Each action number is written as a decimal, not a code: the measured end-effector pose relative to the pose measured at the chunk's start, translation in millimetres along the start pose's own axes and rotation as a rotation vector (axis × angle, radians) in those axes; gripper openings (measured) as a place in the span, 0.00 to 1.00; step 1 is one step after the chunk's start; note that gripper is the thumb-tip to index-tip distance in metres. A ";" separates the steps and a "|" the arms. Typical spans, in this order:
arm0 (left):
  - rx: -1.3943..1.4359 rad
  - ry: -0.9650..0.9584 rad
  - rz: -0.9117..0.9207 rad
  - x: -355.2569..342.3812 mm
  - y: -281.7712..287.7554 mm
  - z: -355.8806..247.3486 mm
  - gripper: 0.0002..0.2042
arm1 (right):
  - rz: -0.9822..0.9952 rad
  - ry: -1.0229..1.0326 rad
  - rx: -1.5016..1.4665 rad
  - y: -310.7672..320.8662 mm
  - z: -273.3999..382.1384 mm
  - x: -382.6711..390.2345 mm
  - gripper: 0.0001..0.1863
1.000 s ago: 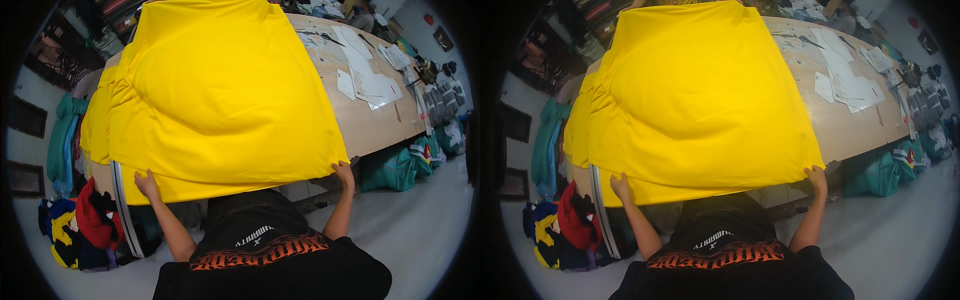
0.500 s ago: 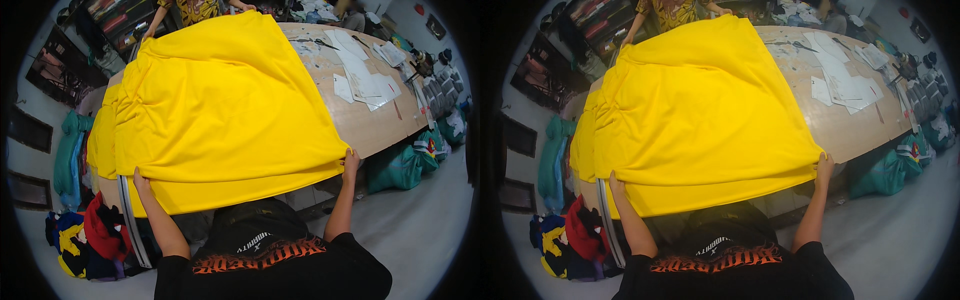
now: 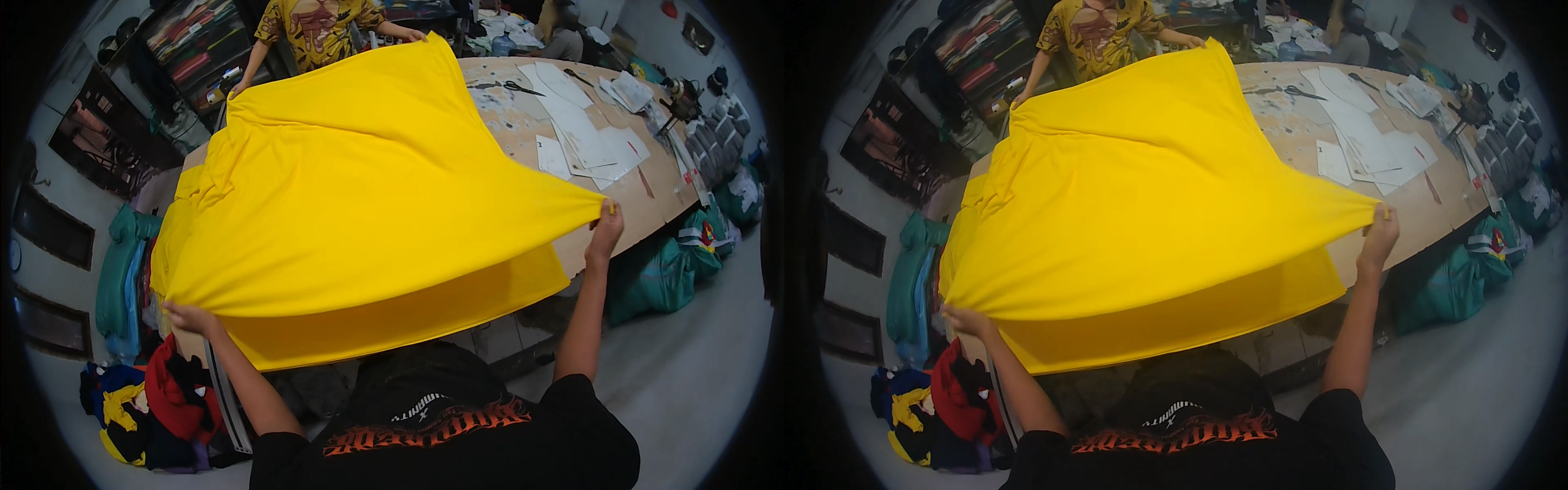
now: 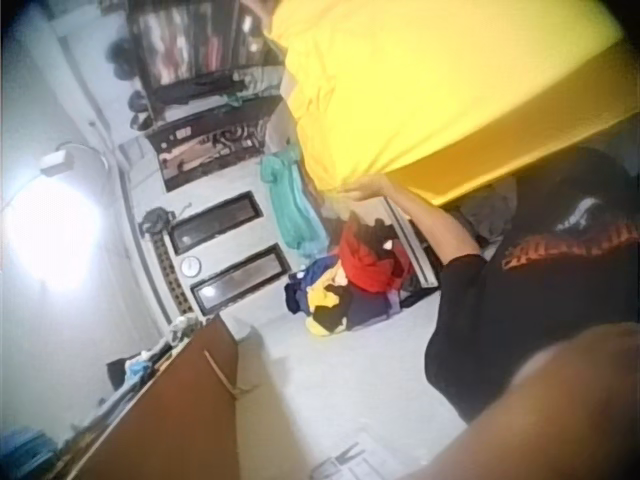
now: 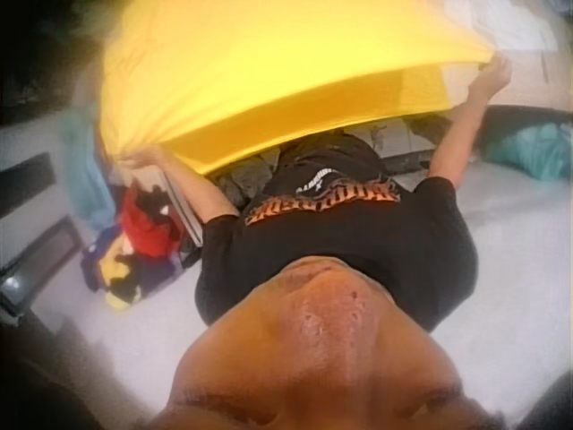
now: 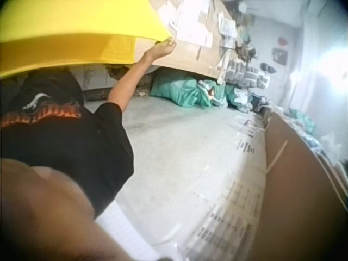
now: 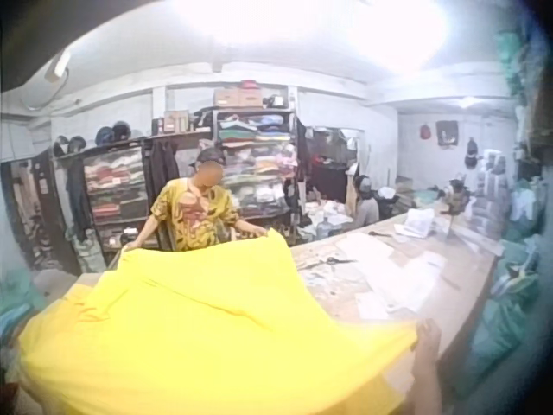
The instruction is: The person and a coworker spread a large yellow fabric on a table, align it, and use a long rotary cutter to cut the fabric along a straight edge. The process is repeated multiple times to produce several cut pieces.
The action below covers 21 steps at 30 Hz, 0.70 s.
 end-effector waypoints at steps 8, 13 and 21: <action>-0.085 0.471 -0.103 94.5 121.1 69.9 0.30 | -0.118 -0.318 0.262 49.3 -105.5 81.3 0.10; -0.327 0.575 0.075 115.5 153.7 140.1 0.30 | -0.060 -0.380 0.417 48.3 -173.2 116.9 0.11; -0.389 0.340 0.140 92.4 141.4 113.7 0.30 | -0.099 -0.207 0.496 49.2 -156.7 111.6 0.13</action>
Point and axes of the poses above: each hand's wrist, its own x-axis away from the middle knuckle, its own y-axis out of the back of the hand, z = x × y, the point moved 5 cm from there along -x, towards the middle knuckle, and after that the axes turned 9 degrees about x, right-handed, at the moved point
